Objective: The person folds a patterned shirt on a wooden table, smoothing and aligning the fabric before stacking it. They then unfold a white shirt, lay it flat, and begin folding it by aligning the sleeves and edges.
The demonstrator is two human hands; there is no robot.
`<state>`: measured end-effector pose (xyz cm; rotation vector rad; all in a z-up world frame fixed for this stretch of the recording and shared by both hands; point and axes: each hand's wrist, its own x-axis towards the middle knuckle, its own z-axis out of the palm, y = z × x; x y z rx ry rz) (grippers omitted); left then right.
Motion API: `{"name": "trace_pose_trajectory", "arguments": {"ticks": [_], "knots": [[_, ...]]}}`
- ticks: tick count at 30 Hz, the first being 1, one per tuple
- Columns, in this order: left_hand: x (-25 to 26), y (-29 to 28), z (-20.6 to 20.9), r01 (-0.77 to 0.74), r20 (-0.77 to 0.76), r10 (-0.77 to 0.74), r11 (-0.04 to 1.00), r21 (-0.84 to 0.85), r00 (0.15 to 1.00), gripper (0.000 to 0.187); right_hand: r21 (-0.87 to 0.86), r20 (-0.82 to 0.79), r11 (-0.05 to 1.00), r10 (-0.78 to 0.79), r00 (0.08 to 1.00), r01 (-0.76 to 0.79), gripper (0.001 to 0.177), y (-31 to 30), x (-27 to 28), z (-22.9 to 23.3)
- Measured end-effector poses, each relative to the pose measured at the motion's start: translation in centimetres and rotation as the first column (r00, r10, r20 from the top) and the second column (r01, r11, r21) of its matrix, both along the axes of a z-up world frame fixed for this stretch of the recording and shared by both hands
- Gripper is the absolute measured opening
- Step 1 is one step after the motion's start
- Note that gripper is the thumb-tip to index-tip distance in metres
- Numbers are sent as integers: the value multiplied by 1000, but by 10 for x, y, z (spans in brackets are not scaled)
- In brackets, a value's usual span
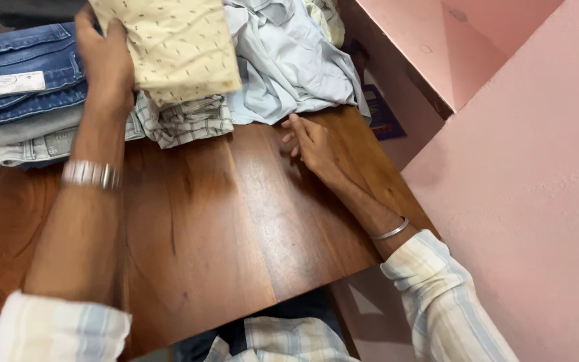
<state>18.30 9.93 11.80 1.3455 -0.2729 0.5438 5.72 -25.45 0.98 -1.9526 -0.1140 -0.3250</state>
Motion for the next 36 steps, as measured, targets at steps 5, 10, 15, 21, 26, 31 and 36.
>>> {"name": "trace_pose_trajectory", "arguments": {"ticks": [5, 10, 15, 21, 26, 31, 36], "knots": [[63, 9, -64, -248, -224, 432, 792, 558, 874, 34, -99, -11, 995, 10, 1000, -11, 56, 10, -10, 16], [68, -8, -80, -450, -48, 562, 706, 546, 825, 34, -299, -35, 954, -18, 999, 7, 53, 21, -31, 38], [58, -9, -48, -457, -4, 575, 655, 602, 818, 41, -366, -50, 930, -42, 998, 21, 53, 24, -38, 46], [49, -32, -33, -599, 497, 542, 13, 801, 677, 53, -190, -10, 976, 106, 994, -106, 34, 32, -26, 16], [50, -89, -31, -469, 424, 241, 178, 865, 873, 45, -271, 105, 951, 187, 977, -152, 28, 43, -27, 5], [74, -156, -34, -531, 509, 308, -14, 847, 804, 82, -300, 45, 937, 199, 979, -177, 26, 44, -33, 15], [96, -170, -56, -422, 444, 367, -144, 895, 817, 46, -350, 79, 918, 225, 971, -185, 24, 45, -38, 20]]}}
